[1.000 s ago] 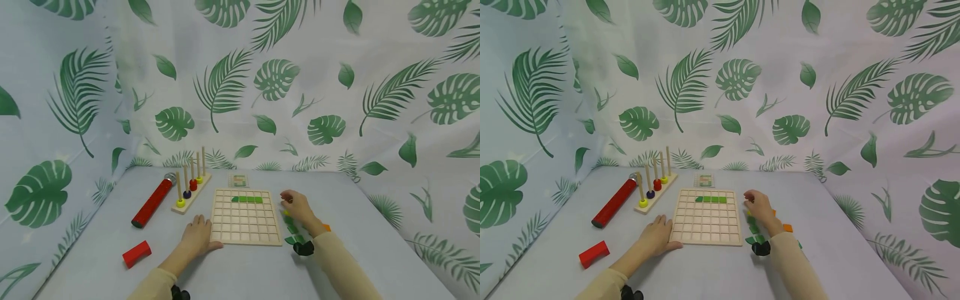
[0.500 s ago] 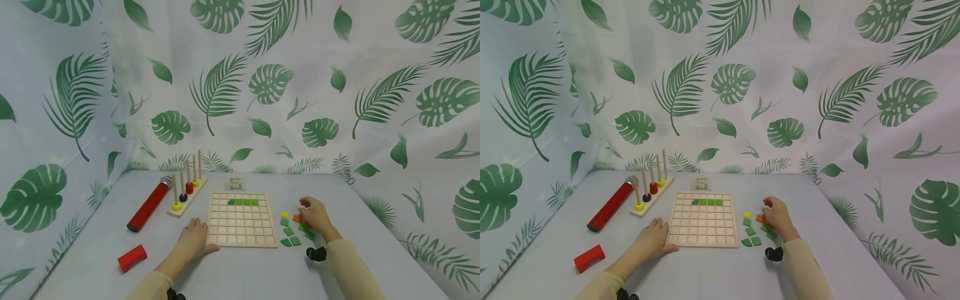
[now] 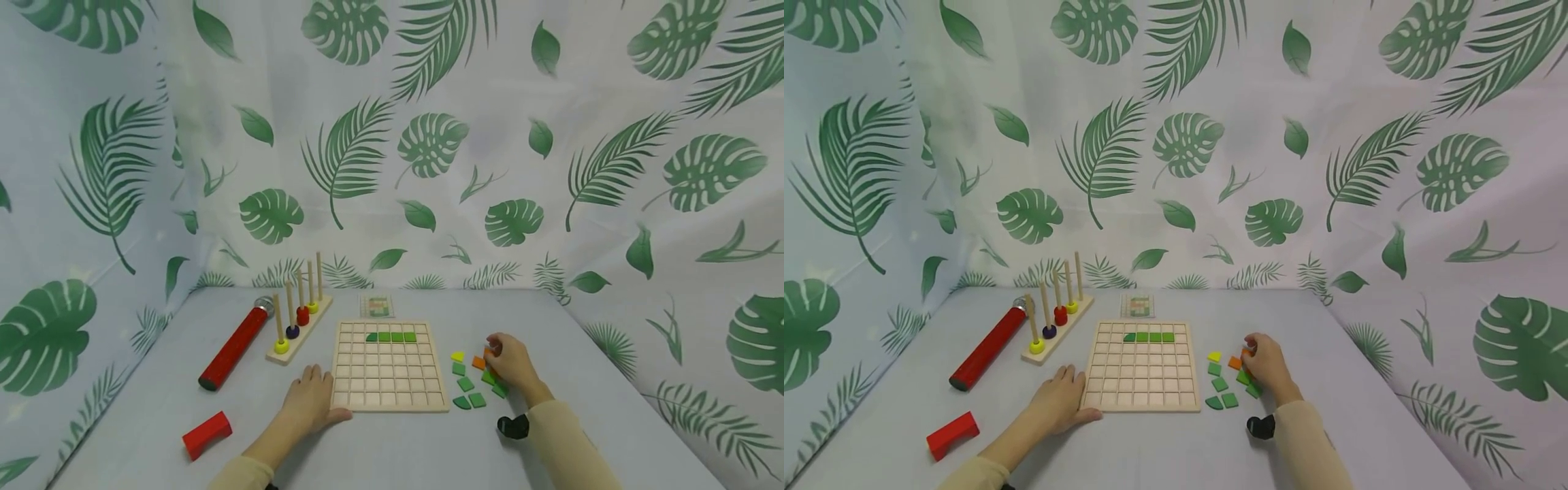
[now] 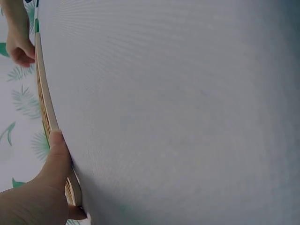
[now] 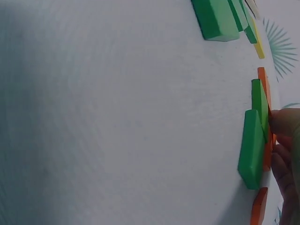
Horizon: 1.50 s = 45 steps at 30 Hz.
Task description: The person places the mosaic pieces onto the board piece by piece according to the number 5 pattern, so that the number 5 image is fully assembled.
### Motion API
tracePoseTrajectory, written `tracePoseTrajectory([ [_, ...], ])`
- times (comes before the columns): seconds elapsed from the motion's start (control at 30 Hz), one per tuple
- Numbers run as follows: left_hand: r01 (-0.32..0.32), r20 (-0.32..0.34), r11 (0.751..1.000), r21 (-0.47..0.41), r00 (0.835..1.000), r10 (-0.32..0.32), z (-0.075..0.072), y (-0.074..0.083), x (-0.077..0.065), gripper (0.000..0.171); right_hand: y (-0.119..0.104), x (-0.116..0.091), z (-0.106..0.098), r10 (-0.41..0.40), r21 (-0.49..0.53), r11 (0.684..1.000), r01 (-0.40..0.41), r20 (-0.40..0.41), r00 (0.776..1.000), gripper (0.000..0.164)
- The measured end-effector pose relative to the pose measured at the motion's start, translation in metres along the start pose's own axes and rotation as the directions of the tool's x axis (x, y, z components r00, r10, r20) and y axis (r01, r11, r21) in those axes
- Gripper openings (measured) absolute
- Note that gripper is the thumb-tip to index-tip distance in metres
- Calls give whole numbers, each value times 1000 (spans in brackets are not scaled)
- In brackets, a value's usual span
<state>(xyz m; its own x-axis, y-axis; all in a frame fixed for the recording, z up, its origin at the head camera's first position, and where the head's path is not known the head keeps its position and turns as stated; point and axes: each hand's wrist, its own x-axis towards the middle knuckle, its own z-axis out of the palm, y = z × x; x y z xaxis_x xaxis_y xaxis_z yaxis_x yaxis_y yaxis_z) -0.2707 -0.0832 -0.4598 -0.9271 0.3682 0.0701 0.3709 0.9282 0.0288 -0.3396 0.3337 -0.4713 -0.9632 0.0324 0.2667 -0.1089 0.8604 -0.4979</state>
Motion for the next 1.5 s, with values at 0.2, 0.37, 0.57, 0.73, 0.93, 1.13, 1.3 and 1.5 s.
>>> tracePoseTrajectory([
  [0.2, -1, -9, 1000, -19, 1000, 1, 1, -1, -2, 88, 1, -1, 0, 39, 4, 999, -39, 32, 999, 30],
  [0.37, -9, -21, 1000, -19, 1000, 9, 0, 0, -3, 88, 0, -3, 1, 65, 14, 998, -66, 36, 997, 28],
  [0.57, -19, -39, 1000, -20, 999, 18, -1, 0, -4, 87, -4, 0, -1, 68, 19, 997, -69, 23, 997, 28],
  [0.73, -13, -33, 1000, -28, 999, 12, -2, 1, -3, 86, -10, 5, -3, 48, 31, 998, -49, 19, 999, 31],
  [0.93, -5, -30, 1000, -30, 1000, 5, -2, 1, -3, 85, -24, 11, 4, -10, 55, 998, 9, 17, 1000, 33],
  [1.13, 1, -20, 999, -36, 1000, -2, 2, 0, -1, 86, -44, 14, 18, -78, 88, 993, 77, 10, 997, 32],
  [1.3, 0, -15, 1000, -32, 1000, -1, 2, 0, 0, 87, -60, 18, 31, -165, 116, 979, 165, -13, 986, 29],
  [1.5, -10, -26, 999, -40, 1000, 9, 1, 0, -2, 87, -82, 18, 45, -232, 143, 963, 229, 1, 973, 29],
])
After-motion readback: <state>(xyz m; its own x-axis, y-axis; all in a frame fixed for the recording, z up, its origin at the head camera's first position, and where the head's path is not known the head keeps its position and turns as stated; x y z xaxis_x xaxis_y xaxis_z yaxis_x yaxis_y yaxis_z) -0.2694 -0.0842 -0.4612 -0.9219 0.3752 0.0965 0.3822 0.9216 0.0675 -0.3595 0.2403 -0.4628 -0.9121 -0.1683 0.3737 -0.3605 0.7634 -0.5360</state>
